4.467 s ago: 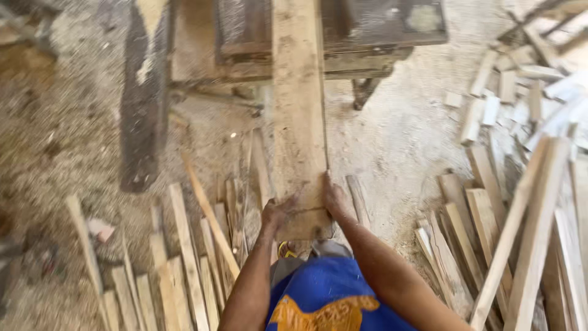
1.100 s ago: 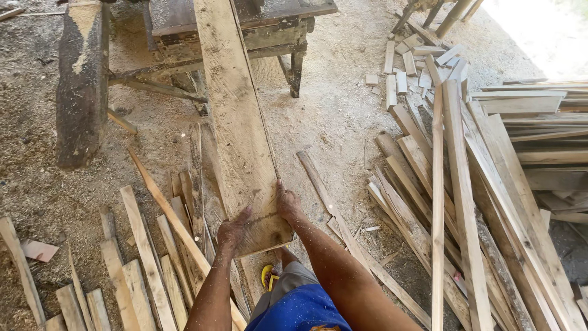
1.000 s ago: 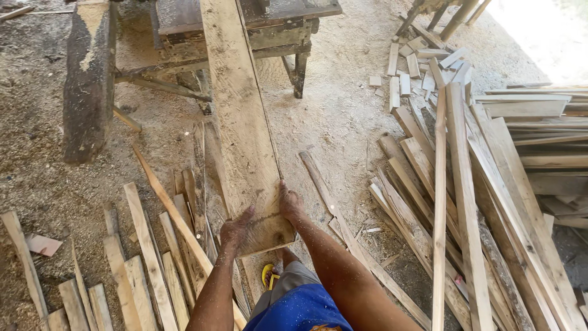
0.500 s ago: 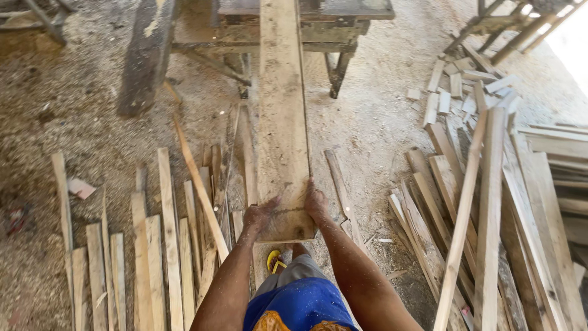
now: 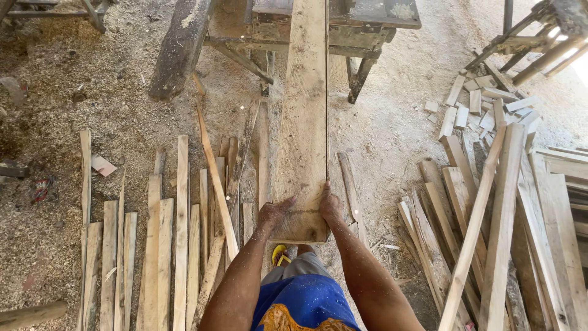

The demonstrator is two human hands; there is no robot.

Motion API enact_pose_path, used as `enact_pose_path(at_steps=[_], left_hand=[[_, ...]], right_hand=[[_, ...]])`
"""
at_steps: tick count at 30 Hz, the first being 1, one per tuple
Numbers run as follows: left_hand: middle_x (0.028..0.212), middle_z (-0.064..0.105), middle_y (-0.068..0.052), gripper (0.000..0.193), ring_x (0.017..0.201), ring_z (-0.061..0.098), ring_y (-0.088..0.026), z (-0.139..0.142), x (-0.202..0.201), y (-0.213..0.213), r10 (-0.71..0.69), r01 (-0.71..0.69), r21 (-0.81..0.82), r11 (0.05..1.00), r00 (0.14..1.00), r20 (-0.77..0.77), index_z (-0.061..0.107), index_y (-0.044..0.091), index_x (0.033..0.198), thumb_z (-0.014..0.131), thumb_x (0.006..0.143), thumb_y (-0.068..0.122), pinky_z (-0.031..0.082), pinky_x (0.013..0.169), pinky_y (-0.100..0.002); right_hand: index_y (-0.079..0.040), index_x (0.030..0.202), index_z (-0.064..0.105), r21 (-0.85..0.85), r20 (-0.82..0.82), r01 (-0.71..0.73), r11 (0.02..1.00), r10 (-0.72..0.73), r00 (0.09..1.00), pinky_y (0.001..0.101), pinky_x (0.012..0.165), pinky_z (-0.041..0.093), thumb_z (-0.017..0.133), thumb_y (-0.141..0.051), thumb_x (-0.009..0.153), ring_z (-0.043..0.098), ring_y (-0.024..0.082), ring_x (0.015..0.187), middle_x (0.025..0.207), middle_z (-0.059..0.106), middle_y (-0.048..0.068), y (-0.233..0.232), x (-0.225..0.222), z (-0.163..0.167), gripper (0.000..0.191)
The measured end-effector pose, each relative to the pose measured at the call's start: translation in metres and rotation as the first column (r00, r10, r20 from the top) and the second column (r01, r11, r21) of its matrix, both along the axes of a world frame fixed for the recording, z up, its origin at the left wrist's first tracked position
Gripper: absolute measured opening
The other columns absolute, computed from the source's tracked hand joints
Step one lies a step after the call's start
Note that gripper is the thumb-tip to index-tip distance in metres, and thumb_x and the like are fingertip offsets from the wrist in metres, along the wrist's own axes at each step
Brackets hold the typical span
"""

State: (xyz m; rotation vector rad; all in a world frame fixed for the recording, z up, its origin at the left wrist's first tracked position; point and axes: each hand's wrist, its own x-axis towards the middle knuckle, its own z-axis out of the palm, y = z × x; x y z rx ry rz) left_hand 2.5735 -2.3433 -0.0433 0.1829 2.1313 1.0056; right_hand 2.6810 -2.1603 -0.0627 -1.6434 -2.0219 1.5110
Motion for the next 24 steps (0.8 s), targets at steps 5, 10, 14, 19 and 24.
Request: enact_pose_path(at_steps=[5,10,14,19,24], left_hand=[[0.105,0.078,-0.023,0.098,0.104,0.074,-0.027,0.003,0.011,-0.009,-0.024,0.024,0.002,1.0,0.998,-0.052,0.079,-0.004,0.099,0.071,0.062,0.087,0.056,0.093,-0.037],[0.105,0.078,-0.023,0.1,0.103,0.075,-0.029,0.009,0.022,-0.019,-0.04,0.04,-0.027,0.999,0.999,0.019,0.08,-0.001,0.103,0.067,0.06,0.089,0.057,0.091,-0.04],[0.103,0.077,-0.026,0.108,0.106,0.074,-0.03,0.005,0.029,-0.025,-0.093,0.084,-0.094,0.992,0.991,-0.099,0.078,-0.004,0.103,0.062,0.062,0.095,0.056,0.093,-0.039],[0.108,0.075,-0.029,0.114,0.108,0.074,-0.033,0.004,0.039,-0.035,-0.027,0.02,-0.088,0.996,0.996,-0.086,0.073,-0.012,0.107,0.072,0.06,0.092,0.057,0.094,-0.041],[0.108,0.075,-0.028,0.105,0.109,0.072,-0.032,0.01,0.052,-0.046,-0.027,0.026,-0.014,1.0,0.999,-0.043,0.076,-0.006,0.107,0.07,0.06,0.088,0.055,0.095,-0.04]], right_hand=[[0.008,0.129,0.063,-0.008,0.109,-0.056,0.998,0.057,0.992,0.0531,0.116,0.036,0.012,-0.087,0.09,0.054,0.046,0.131,0.133,0.056,0.035,-0.009,0.008,0.001,0.114],[0.006,0.124,0.067,0.045,0.225,-0.159,0.986,0.145,0.963,0.0533,0.115,0.038,0.005,-0.08,0.095,0.056,0.048,0.129,0.131,0.061,0.036,-0.019,0.017,0.005,0.11],[0.006,0.118,0.069,0.052,0.174,-0.132,0.99,0.121,0.977,0.0523,0.114,0.04,0.007,-0.081,0.094,0.058,0.047,0.127,0.127,0.062,0.036,-0.026,0.027,0.006,0.11],[0.009,0.118,0.066,0.011,0.131,-0.102,0.995,0.1,0.986,0.052,0.109,0.045,0.011,-0.084,0.094,0.061,0.046,0.122,0.124,0.062,0.038,-0.035,0.041,0.006,0.11],[0.008,0.116,0.067,-0.051,0.094,-0.06,0.997,0.064,0.993,0.0512,0.11,0.047,0.015,-0.083,0.092,0.063,0.046,0.122,0.124,0.064,0.037,-0.046,0.051,0.007,0.107]])
